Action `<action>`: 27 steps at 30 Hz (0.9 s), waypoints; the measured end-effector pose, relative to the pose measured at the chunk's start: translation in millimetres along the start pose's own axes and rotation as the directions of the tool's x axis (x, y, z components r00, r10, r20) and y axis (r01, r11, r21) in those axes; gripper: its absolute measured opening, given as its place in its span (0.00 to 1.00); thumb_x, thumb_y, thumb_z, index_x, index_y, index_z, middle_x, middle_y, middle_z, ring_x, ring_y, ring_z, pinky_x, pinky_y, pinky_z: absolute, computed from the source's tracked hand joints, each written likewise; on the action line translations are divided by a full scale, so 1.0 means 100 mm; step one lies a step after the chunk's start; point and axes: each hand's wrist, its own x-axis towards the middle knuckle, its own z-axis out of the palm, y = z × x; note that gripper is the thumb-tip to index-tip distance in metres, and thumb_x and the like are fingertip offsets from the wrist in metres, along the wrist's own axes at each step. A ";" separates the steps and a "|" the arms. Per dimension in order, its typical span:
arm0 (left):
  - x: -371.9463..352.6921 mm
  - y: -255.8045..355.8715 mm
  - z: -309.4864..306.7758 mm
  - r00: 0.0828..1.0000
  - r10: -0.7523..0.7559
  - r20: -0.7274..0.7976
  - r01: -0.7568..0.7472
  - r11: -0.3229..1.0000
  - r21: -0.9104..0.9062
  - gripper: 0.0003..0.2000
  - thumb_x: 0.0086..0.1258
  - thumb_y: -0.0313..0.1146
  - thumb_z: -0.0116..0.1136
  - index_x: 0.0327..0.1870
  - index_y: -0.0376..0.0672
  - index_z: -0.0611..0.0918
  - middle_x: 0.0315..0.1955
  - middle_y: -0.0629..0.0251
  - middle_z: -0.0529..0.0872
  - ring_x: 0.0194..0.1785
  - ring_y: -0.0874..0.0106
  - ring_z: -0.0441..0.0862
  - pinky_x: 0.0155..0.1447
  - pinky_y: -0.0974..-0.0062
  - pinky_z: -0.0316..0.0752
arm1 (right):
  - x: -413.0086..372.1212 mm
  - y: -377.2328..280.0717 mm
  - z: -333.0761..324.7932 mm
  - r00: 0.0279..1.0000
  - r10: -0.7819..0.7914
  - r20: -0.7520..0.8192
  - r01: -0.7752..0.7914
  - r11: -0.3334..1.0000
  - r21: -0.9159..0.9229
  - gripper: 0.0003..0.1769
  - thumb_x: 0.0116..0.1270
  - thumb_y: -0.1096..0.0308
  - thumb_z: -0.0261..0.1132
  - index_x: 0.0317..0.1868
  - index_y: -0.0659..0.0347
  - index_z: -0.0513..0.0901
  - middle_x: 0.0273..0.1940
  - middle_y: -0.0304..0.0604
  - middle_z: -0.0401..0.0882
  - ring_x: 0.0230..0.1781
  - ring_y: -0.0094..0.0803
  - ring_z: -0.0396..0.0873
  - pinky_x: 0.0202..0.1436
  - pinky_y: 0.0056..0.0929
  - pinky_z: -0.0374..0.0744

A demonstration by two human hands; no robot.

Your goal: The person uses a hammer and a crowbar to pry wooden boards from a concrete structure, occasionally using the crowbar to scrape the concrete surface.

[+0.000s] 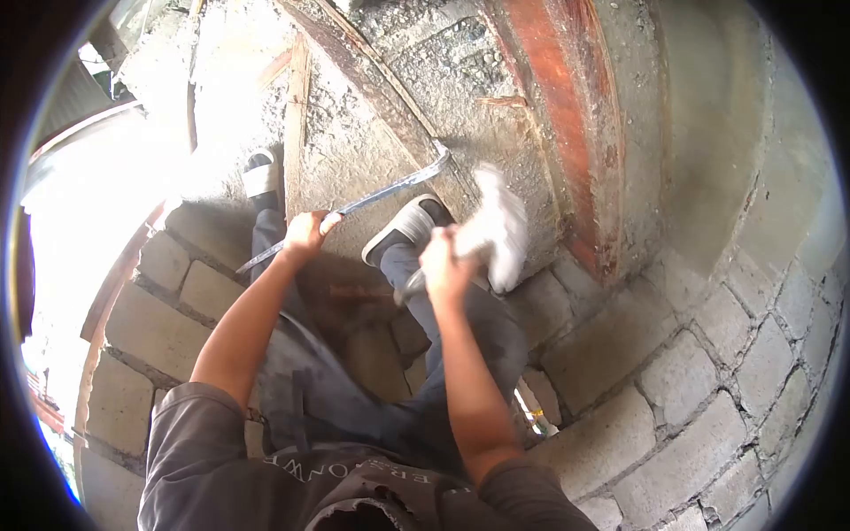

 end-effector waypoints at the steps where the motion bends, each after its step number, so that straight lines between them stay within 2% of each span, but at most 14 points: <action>1: -0.01 -0.01 0.02 1.000 0.005 0.003 -0.005 1.000 -0.006 0.32 0.71 0.64 0.45 0.35 0.38 0.83 0.25 0.44 0.83 0.36 0.43 0.81 0.42 0.51 0.74 | 0.05 0.09 -0.01 0.983 0.178 0.052 -0.154 0.940 -0.304 0.14 0.67 0.72 0.63 0.26 0.56 0.68 0.16 0.31 0.65 0.10 0.19 0.63 0.13 0.23 0.62; 3: 0.04 0.00 0.02 1.000 0.021 -0.005 -0.021 0.999 0.030 0.33 0.71 0.65 0.45 0.32 0.37 0.82 0.25 0.44 0.83 0.36 0.42 0.81 0.42 0.50 0.74 | 0.05 0.13 -0.03 0.962 0.275 0.001 -0.266 0.932 -0.247 0.14 0.66 0.72 0.64 0.25 0.56 0.68 0.14 0.30 0.63 0.08 0.19 0.61 0.11 0.23 0.61; 5: 0.06 0.00 -0.01 1.000 -0.010 0.005 0.010 0.998 0.059 0.33 0.71 0.65 0.45 0.32 0.37 0.82 0.27 0.43 0.83 0.37 0.42 0.80 0.42 0.50 0.73 | 0.06 0.04 -0.06 0.970 0.242 -0.025 -0.239 0.932 -0.272 0.14 0.67 0.72 0.63 0.25 0.55 0.68 0.15 0.30 0.62 0.08 0.19 0.61 0.11 0.22 0.60; 7: 0.04 0.01 -0.02 1.000 -0.014 0.025 0.014 1.000 0.020 0.34 0.69 0.67 0.45 0.32 0.37 0.82 0.28 0.43 0.83 0.39 0.42 0.80 0.44 0.50 0.73 | 0.14 0.09 -0.12 0.988 0.149 0.046 -0.136 0.966 -0.219 0.13 0.67 0.71 0.63 0.26 0.55 0.69 0.15 0.30 0.63 0.08 0.18 0.61 0.11 0.22 0.60; 11: -0.06 -0.16 -0.17 0.993 -0.015 0.116 0.030 0.991 -0.128 0.28 0.70 0.60 0.51 0.37 0.37 0.81 0.30 0.44 0.83 0.39 0.43 0.80 0.44 0.53 0.72 | 0.08 0.19 -0.03 0.968 0.249 0.021 -0.232 0.928 -0.290 0.12 0.67 0.71 0.64 0.26 0.55 0.71 0.15 0.28 0.62 0.09 0.17 0.61 0.12 0.21 0.60; 12: -0.14 -0.35 -0.21 0.989 -0.025 0.144 0.047 0.987 -0.151 0.32 0.68 0.65 0.50 0.39 0.37 0.83 0.32 0.42 0.84 0.43 0.45 0.82 0.47 0.54 0.73 | 0.08 0.24 -0.05 0.968 0.252 0.016 -0.236 0.926 -0.296 0.12 0.67 0.71 0.64 0.27 0.55 0.72 0.15 0.28 0.63 0.09 0.17 0.61 0.12 0.21 0.60; 13: -0.24 -0.68 -0.21 0.968 -0.085 0.237 0.108 0.991 -0.082 0.32 0.68 0.64 0.50 0.41 0.36 0.83 0.35 0.42 0.84 0.45 0.46 0.81 0.49 0.55 0.73 | 0.10 0.28 -0.08 0.968 0.252 0.013 -0.236 0.924 -0.302 0.11 0.68 0.70 0.64 0.27 0.55 0.72 0.15 0.28 0.63 0.09 0.16 0.61 0.12 0.21 0.59; 14: -0.37 -0.91 -0.27 0.973 -0.048 0.224 0.081 0.987 -0.141 0.32 0.69 0.62 0.51 0.45 0.34 0.83 0.39 0.41 0.85 0.48 0.47 0.82 0.52 0.57 0.73 | 0.11 0.26 -0.07 0.969 0.247 0.013 -0.232 0.924 -0.305 0.11 0.68 0.70 0.64 0.27 0.55 0.72 0.15 0.28 0.63 0.09 0.16 0.61 0.12 0.21 0.59; 16: -0.63 -1.48 -0.22 0.959 -0.184 0.215 0.200 0.978 -0.055 0.31 0.71 0.57 0.52 0.57 0.34 0.79 0.49 0.41 0.83 0.56 0.49 0.80 0.60 0.59 0.72 | 0.08 0.14 -0.04 0.977 0.210 -0.025 -0.206 0.916 -0.344 0.11 0.67 0.71 0.64 0.27 0.55 0.72 0.15 0.27 0.63 0.10 0.16 0.62 0.13 0.20 0.60; 20: -0.77 -1.87 -0.09 0.967 -0.211 0.144 0.211 0.977 0.017 0.29 0.72 0.56 0.52 0.53 0.34 0.79 0.49 0.43 0.83 0.57 0.49 0.77 0.61 0.56 0.70 | 0.05 -0.02 -0.13 0.964 -0.114 0.239 0.149 0.980 -0.133 0.11 0.68 0.73 0.60 0.27 0.59 0.71 0.16 0.32 0.65 0.11 0.19 0.63 0.15 0.22 0.61; 21: -0.78 -1.87 -0.05 0.972 -0.207 0.110 0.202 0.978 0.053 0.28 0.72 0.56 0.52 0.51 0.34 0.79 0.46 0.44 0.83 0.55 0.49 0.78 0.60 0.55 0.70 | 0.05 0.08 -0.14 0.967 -0.140 0.211 0.163 0.982 -0.097 0.11 0.67 0.73 0.62 0.27 0.57 0.69 0.17 0.32 0.65 0.11 0.19 0.61 0.14 0.23 0.61; 23: -0.81 -1.86 0.03 0.975 -0.203 0.086 0.196 0.977 0.084 0.27 0.72 0.56 0.51 0.49 0.34 0.79 0.44 0.45 0.83 0.53 0.49 0.78 0.59 0.54 0.70 | 0.08 0.32 -0.12 0.985 0.172 0.003 -0.167 0.962 -0.216 0.12 0.66 0.73 0.63 0.26 0.55 0.68 0.17 0.31 0.64 0.11 0.18 0.60 0.14 0.23 0.61; 24: -0.82 -1.85 0.03 0.980 -0.191 0.063 0.185 0.979 0.084 0.27 0.73 0.55 0.51 0.49 0.35 0.79 0.44 0.46 0.84 0.53 0.49 0.78 0.58 0.54 0.70 | 0.10 0.33 -0.14 0.925 0.378 0.029 -0.364 0.908 -0.207 0.13 0.65 0.72 0.64 0.27 0.55 0.69 0.17 0.30 0.63 0.10 0.18 0.60 0.14 0.23 0.60; 27: -0.75 -1.93 0.07 0.986 -0.168 0.015 0.166 0.981 0.105 0.26 0.73 0.56 0.50 0.48 0.35 0.80 0.43 0.46 0.84 0.52 0.49 0.79 0.57 0.53 0.69 | 0.03 0.14 -0.08 0.981 0.196 0.003 -0.187 0.940 -0.286 0.11 0.64 0.76 0.60 0.28 0.54 0.67 0.14 0.31 0.59 0.09 0.21 0.59 0.14 0.24 0.60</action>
